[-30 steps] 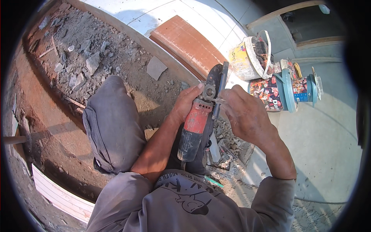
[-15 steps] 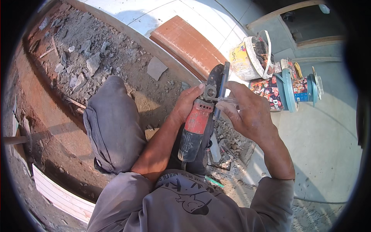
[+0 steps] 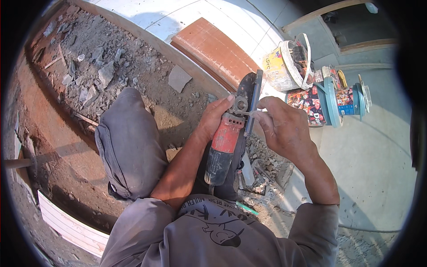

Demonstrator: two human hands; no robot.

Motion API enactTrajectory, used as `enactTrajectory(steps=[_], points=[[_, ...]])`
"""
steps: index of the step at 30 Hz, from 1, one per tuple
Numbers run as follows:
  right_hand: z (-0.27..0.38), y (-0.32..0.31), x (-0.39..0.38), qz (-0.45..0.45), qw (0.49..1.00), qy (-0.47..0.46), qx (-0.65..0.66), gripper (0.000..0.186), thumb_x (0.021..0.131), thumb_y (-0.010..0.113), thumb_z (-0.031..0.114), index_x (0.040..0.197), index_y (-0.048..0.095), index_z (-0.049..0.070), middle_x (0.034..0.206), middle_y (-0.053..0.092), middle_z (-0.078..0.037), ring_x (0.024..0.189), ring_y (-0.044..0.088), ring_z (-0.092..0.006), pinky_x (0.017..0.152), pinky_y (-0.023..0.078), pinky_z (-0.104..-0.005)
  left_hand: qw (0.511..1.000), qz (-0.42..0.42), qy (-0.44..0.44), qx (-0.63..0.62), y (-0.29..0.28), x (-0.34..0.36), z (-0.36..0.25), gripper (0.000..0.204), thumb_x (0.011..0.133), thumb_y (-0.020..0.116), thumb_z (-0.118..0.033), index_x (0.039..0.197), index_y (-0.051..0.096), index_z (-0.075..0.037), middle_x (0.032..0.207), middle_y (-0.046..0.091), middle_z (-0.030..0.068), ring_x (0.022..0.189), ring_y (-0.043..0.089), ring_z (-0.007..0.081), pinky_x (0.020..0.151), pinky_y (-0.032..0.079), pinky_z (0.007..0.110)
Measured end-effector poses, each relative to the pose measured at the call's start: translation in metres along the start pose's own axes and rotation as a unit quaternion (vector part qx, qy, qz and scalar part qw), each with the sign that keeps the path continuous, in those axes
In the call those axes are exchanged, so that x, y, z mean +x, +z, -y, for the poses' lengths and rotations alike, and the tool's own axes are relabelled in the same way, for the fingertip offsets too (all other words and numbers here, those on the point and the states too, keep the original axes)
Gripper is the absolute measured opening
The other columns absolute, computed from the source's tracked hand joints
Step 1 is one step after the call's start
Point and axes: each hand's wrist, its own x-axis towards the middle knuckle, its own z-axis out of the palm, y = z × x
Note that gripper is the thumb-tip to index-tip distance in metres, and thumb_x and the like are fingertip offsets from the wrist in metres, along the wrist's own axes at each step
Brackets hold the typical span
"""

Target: Cutting a tile or masonry piece using an angle grinder.

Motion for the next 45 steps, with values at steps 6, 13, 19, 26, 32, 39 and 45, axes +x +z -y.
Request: enactTrajectory(steps=[6, 13, 19, 26, 32, 39, 45], points=[[0.003, -0.002, 0.007, -0.041, 0.997, -0.053, 0.024, 0.022, 0.089, 0.066, 0.022, 0.103, 0.056, 0.008, 0.070, 0.058, -0.009, 0.063, 0.063, -0.0317, 0.053, 0.048, -0.0406, 0.999, -0.037, 0.002, 0.009, -0.001, 0.002, -0.001, 0.041, 0.099, 0.055, -0.036, 0.114, 0.062, 0.001, 0.096, 0.069, 0.0110, 0.079, 0.069, 0.0170, 0.070, 0.059, 0.032], [0.008, -0.008, 0.005, 0.081, 0.987, 0.132, -0.040, 0.022, 0.088, 0.066, 0.019, 0.103, 0.054, 0.008, 0.082, 0.058, -0.012, 0.072, 0.063, -0.0338, 0.058, 0.049, -0.0432, 0.999, -0.030, 0.003, 0.024, -0.006, 0.004, 0.004, 0.041, 0.099, 0.055, -0.036, 0.114, 0.062, 0.001, 0.096, 0.069, 0.0108, 0.080, 0.068, 0.0164, 0.071, 0.058, 0.031], [0.003, -0.006, 0.005, 0.015, 1.000, -0.025, -0.003, 0.023, 0.088, 0.067, 0.021, 0.098, 0.053, 0.007, 0.077, 0.057, -0.011, 0.067, 0.063, -0.0330, 0.055, 0.048, -0.0416, 0.999, -0.030, 0.003, 0.024, 0.000, 0.000, 0.001, 0.041, 0.099, 0.055, -0.036, 0.113, 0.062, 0.001, 0.096, 0.069, 0.0100, 0.079, 0.068, 0.0155, 0.070, 0.058, 0.030], [0.009, -0.012, 0.008, 0.030, 0.999, -0.008, -0.023, 0.017, 0.087, 0.066, 0.015, 0.090, 0.052, 0.006, 0.079, 0.053, -0.012, 0.070, 0.063, -0.0324, 0.056, 0.048, -0.0413, 0.999, -0.042, 0.005, 0.014, 0.002, 0.000, 0.000, 0.040, 0.100, 0.054, -0.036, 0.112, 0.062, 0.001, 0.093, 0.068, 0.0094, 0.078, 0.068, 0.0151, 0.069, 0.058, 0.030], [0.009, -0.017, 0.005, 0.069, 0.990, -0.046, -0.117, 0.018, 0.087, 0.067, 0.019, 0.087, 0.055, 0.005, 0.071, 0.054, -0.010, 0.062, 0.063, -0.0292, 0.052, 0.047, -0.0398, 0.999, -0.038, 0.004, 0.033, 0.004, 0.000, -0.001, 0.038, 0.100, 0.054, -0.035, 0.112, 0.061, 0.001, 0.091, 0.068, 0.0104, 0.073, 0.068, 0.0162, 0.066, 0.058, 0.031], [0.005, -0.016, 0.001, 0.094, 0.988, -0.029, -0.120, 0.017, 0.085, 0.066, 0.019, 0.086, 0.056, 0.006, 0.069, 0.056, -0.007, 0.063, 0.065, -0.0264, 0.052, 0.047, -0.0384, 0.999, -0.037, 0.005, 0.020, 0.003, 0.001, 0.000, 0.038, 0.100, 0.055, -0.034, 0.111, 0.063, 0.001, 0.093, 0.069, 0.0102, 0.074, 0.068, 0.0154, 0.065, 0.057, 0.030], [0.007, -0.013, 0.006, 0.087, 0.973, -0.137, -0.165, 0.012, 0.078, 0.066, 0.013, 0.084, 0.056, 0.007, 0.070, 0.057, -0.006, 0.063, 0.065, -0.0254, 0.054, 0.049, -0.0382, 0.998, -0.049, -0.001, 0.039, 0.011, -0.002, -0.004, 0.036, 0.099, 0.056, -0.033, 0.109, 0.063, 0.001, 0.090, 0.068, 0.0085, 0.074, 0.067, 0.0139, 0.067, 0.057, 0.029]])
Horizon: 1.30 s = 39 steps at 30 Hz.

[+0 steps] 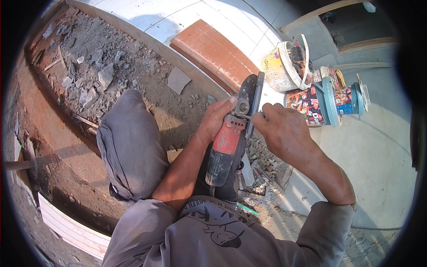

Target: Cutting a tile or masonry piece using an angle grinder.

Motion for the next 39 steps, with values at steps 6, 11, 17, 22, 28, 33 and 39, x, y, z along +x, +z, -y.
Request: enactTrajectory(steps=[6, 11, 17, 22, 28, 33, 39], points=[[0.000, 0.007, 0.001, 0.098, 0.992, 0.076, 0.018, 0.013, 0.081, 0.064, 0.015, 0.085, 0.056, 0.005, 0.068, 0.062, -0.010, 0.059, 0.066, -0.0277, 0.052, 0.049, -0.0396, 1.000, 0.013, 0.010, -0.014, -0.003, 0.002, 0.004, 0.036, 0.099, 0.056, -0.033, 0.109, 0.063, 0.001, 0.089, 0.068, 0.0081, 0.073, 0.066, 0.0135, 0.065, 0.056, 0.028], [0.000, 0.003, 0.002, 0.124, 0.984, 0.117, 0.051, 0.011, 0.080, 0.065, 0.013, 0.081, 0.057, 0.005, 0.067, 0.063, -0.011, 0.058, 0.066, -0.0286, 0.053, 0.049, -0.0395, 1.000, 0.013, 0.005, 0.001, 0.000, 0.002, 0.001, 0.037, 0.099, 0.056, -0.034, 0.111, 0.063, 0.001, 0.092, 0.068, 0.0088, 0.073, 0.066, 0.0141, 0.066, 0.056, 0.029], [0.000, 0.004, 0.006, -0.011, 0.999, 0.021, -0.030, 0.012, 0.076, 0.066, 0.011, 0.082, 0.058, 0.006, 0.068, 0.060, -0.010, 0.064, 0.065, -0.0269, 0.057, 0.050, -0.0369, 1.000, 0.014, 0.013, 0.000, -0.002, 0.003, 0.003, 0.037, 0.099, 0.057, -0.034, 0.111, 0.063, 0.001, 0.093, 0.069, 0.0098, 0.074, 0.067, 0.0150, 0.066, 0.057, 0.029], [0.000, 0.017, -0.002, 0.040, 0.996, 0.074, -0.017, 0.018, 0.081, 0.068, 0.016, 0.080, 0.055, 0.005, 0.071, 0.053, -0.010, 0.060, 0.062, -0.0269, 0.051, 0.046, -0.0387, 1.000, 0.006, 0.001, -0.011, -0.001, 0.002, 0.002, 0.036, 0.098, 0.058, -0.033, 0.110, 0.063, 0.001, 0.091, 0.069, 0.0090, 0.072, 0.067, 0.0150, 0.064, 0.057, 0.030], [0.004, 0.007, 0.001, 0.069, 0.994, 0.086, 0.021, 0.013, 0.075, 0.066, 0.011, 0.083, 0.058, 0.005, 0.077, 0.058, -0.009, 0.064, 0.065, -0.0254, 0.057, 0.050, -0.0367, 1.000, 0.011, 0.004, -0.006, -0.003, 0.000, 0.002, 0.035, 0.098, 0.058, -0.033, 0.108, 0.064, 0.000, 0.089, 0.068, 0.0083, 0.071, 0.067, 0.0149, 0.063, 0.056, 0.030], [0.000, 0.011, 0.002, -0.024, 0.999, 0.023, -0.041, 0.013, 0.074, 0.066, 0.009, 0.081, 0.057, 0.006, 0.078, 0.057, -0.010, 0.065, 0.065, -0.0255, 0.055, 0.049, -0.0370, 1.000, 0.011, 0.008, -0.007, 0.000, 0.002, 0.003, 0.035, 0.098, 0.058, -0.034, 0.107, 0.064, 0.000, 0.089, 0.068, 0.0079, 0.071, 0.067, 0.0149, 0.063, 0.056, 0.030], [0.008, 0.009, -0.002, 0.115, 0.983, 0.141, 0.027, 0.014, 0.071, 0.066, 0.010, 0.081, 0.057, 0.006, 0.079, 0.054, -0.010, 0.075, 0.062, -0.0240, 0.056, 0.048, -0.0369, 1.000, 0.015, 0.010, -0.008, 0.000, 0.001, 0.001, 0.033, 0.099, 0.058, -0.032, 0.109, 0.064, -0.001, 0.091, 0.068, 0.0071, 0.073, 0.066, 0.0137, 0.064, 0.056, 0.029]])
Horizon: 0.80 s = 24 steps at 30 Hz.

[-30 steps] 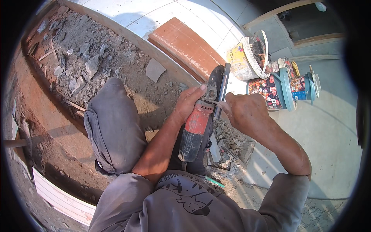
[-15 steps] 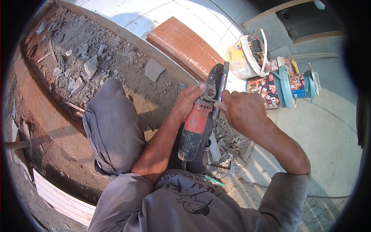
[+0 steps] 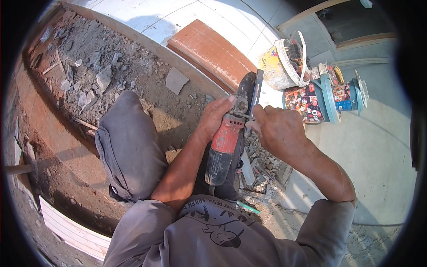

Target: Cutting a tile or masonry piece using an angle grinder.

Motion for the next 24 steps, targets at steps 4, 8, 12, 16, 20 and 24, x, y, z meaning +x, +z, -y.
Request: enactTrajectory(steps=[4, 8, 12, 16, 20, 24], points=[[-0.001, 0.000, 0.000, -0.083, 0.994, -0.069, -0.007, 0.014, 0.071, 0.066, 0.010, 0.080, 0.057, 0.006, 0.077, 0.055, -0.010, 0.074, 0.062, -0.0238, 0.056, 0.048, -0.0375, 1.000, 0.003, 0.007, 0.004, -0.001, 0.002, 0.002, 0.032, 0.099, 0.058, -0.030, 0.110, 0.064, 0.000, 0.094, 0.068, 0.0067, 0.077, 0.066, 0.0128, 0.067, 0.056, 0.029], [0.001, 0.000, 0.000, -0.126, 0.986, -0.101, -0.046, 0.014, 0.072, 0.066, 0.011, 0.082, 0.057, 0.007, 0.075, 0.055, -0.010, 0.074, 0.062, -0.0234, 0.056, 0.048, -0.0366, 1.000, 0.002, 0.008, 0.002, 0.000, 0.000, 0.002, 0.033, 0.098, 0.058, -0.031, 0.111, 0.063, 0.000, 0.094, 0.068, 0.0071, 0.076, 0.066, 0.0132, 0.067, 0.056, 0.029], [0.002, 0.006, -0.002, -0.030, 0.999, -0.013, -0.019, 0.012, 0.074, 0.065, 0.011, 0.082, 0.057, 0.008, 0.076, 0.056, -0.010, 0.070, 0.061, -0.0233, 0.058, 0.047, -0.0370, 1.000, 0.004, -0.002, 0.003, 0.002, -0.002, 0.000, 0.035, 0.098, 0.058, -0.032, 0.110, 0.063, 0.001, 0.093, 0.068, 0.0081, 0.074, 0.067, 0.0143, 0.065, 0.056, 0.029], [0.003, 0.004, -0.004, -0.022, 0.999, -0.020, 0.011, 0.011, 0.075, 0.065, 0.010, 0.081, 0.057, 0.008, 0.076, 0.055, -0.009, 0.068, 0.061, -0.0233, 0.059, 0.046, -0.0373, 1.000, -0.005, 0.008, 0.011, 0.002, -0.002, -0.001, 0.036, 0.098, 0.058, -0.033, 0.108, 0.063, 0.001, 0.090, 0.068, 0.0092, 0.072, 0.067, 0.0152, 0.063, 0.056, 0.030], [-0.001, 0.002, -0.002, -0.109, 0.989, -0.095, -0.029, 0.015, 0.074, 0.067, 0.010, 0.084, 0.056, 0.008, 0.075, 0.054, -0.008, 0.068, 0.061, -0.0231, 0.058, 0.046, -0.0376, 1.000, -0.002, 0.005, 0.012, 0.002, -0.002, 0.000, 0.034, 0.098, 0.058, -0.032, 0.106, 0.064, 0.000, 0.088, 0.068, 0.0090, 0.071, 0.066, 0.0149, 0.063, 0.056, 0.030], [0.002, -0.001, -0.002, -0.122, 0.987, -0.089, -0.055, 0.017, 0.073, 0.067, 0.011, 0.087, 0.057, 0.008, 0.075, 0.054, -0.008, 0.072, 0.062, -0.0222, 0.057, 0.047, -0.0365, 1.000, -0.002, 0.009, 0.013, 0.003, -0.001, 0.002, 0.033, 0.099, 0.057, -0.031, 0.107, 0.064, 0.000, 0.089, 0.068, 0.0085, 0.071, 0.066, 0.0144, 0.063, 0.056, 0.029]])
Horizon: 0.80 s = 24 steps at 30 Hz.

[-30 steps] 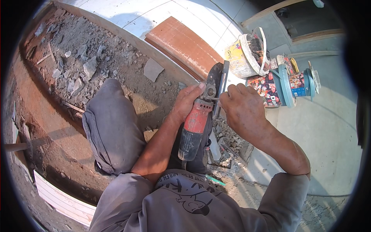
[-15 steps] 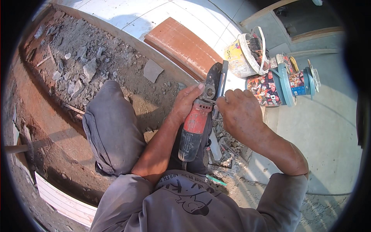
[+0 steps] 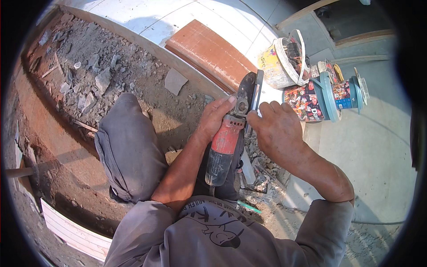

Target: Cutting a tile or masonry piece using an angle grinder.

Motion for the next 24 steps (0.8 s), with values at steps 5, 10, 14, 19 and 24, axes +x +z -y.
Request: enactTrajectory(steps=[5, 10, 14, 19, 24], points=[[0.0024, 0.0043, -0.0024, 0.083, 0.994, 0.059, 0.023, 0.015, 0.075, 0.066, 0.012, 0.086, 0.058, 0.007, 0.075, 0.054, -0.008, 0.078, 0.062, -0.0220, 0.054, 0.048, -0.0337, 1.000, -0.005, -0.001, -0.005, 0.0014, -0.0002, -0.0010, 0.033, 0.099, 0.057, -0.031, 0.108, 0.064, 0.001, 0.090, 0.068, 0.0077, 0.073, 0.066, 0.0137, 0.065, 0.056, 0.029], [-0.0016, -0.0009, 0.0030, 0.009, 0.999, -0.016, 0.039, 0.012, 0.076, 0.065, 0.011, 0.085, 0.058, 0.006, 0.075, 0.055, -0.009, 0.072, 0.063, -0.0234, 0.054, 0.049, -0.0342, 1.000, 0.007, 0.001, -0.002, -0.0007, -0.0003, -0.0010, 0.034, 0.099, 0.057, -0.031, 0.109, 0.063, 0.001, 0.091, 0.068, 0.0073, 0.073, 0.066, 0.0136, 0.065, 0.056, 0.029], [-0.0022, -0.0017, 0.0007, 0.015, 1.000, -0.008, 0.025, 0.011, 0.076, 0.064, 0.010, 0.084, 0.058, 0.006, 0.074, 0.056, -0.010, 0.069, 0.063, -0.0244, 0.056, 0.050, -0.0340, 1.000, 0.016, 0.000, 0.003, 0.0012, -0.0007, -0.0006, 0.034, 0.099, 0.057, -0.031, 0.109, 0.064, 0.000, 0.091, 0.068, 0.0073, 0.073, 0.066, 0.0137, 0.065, 0.056, 0.030], [-0.0014, -0.0007, 0.0019, 0.117, 0.991, 0.063, 0.028, 0.011, 0.076, 0.064, 0.010, 0.084, 0.058, 0.007, 0.074, 0.057, -0.011, 0.071, 0.064, -0.0253, 0.057, 0.051, -0.0346, 1.000, 0.003, -0.001, 0.004, 0.0014, -0.0013, -0.0009, 0.032, 0.099, 0.058, -0.030, 0.109, 0.064, -0.001, 0.092, 0.068, 0.0064, 0.076, 0.066, 0.0126, 0.067, 0.055, 0.028], [-0.0041, -0.0001, 0.0002, 0.001, 0.999, -0.050, 0.016, 0.010, 0.076, 0.063, 0.011, 0.084, 0.059, 0.006, 0.073, 0.058, -0.007, 0.067, 0.065, -0.0232, 0.056, 0.051, -0.0337, 1.000, 0.011, 0.002, 0.007, 0.0002, -0.0015, -0.0007, 0.032, 0.099, 0.058, -0.030, 0.109, 0.065, -0.001, 0.094, 0.068, 0.0058, 0.079, 0.065, 0.0117, 0.070, 0.054, 0.028]])
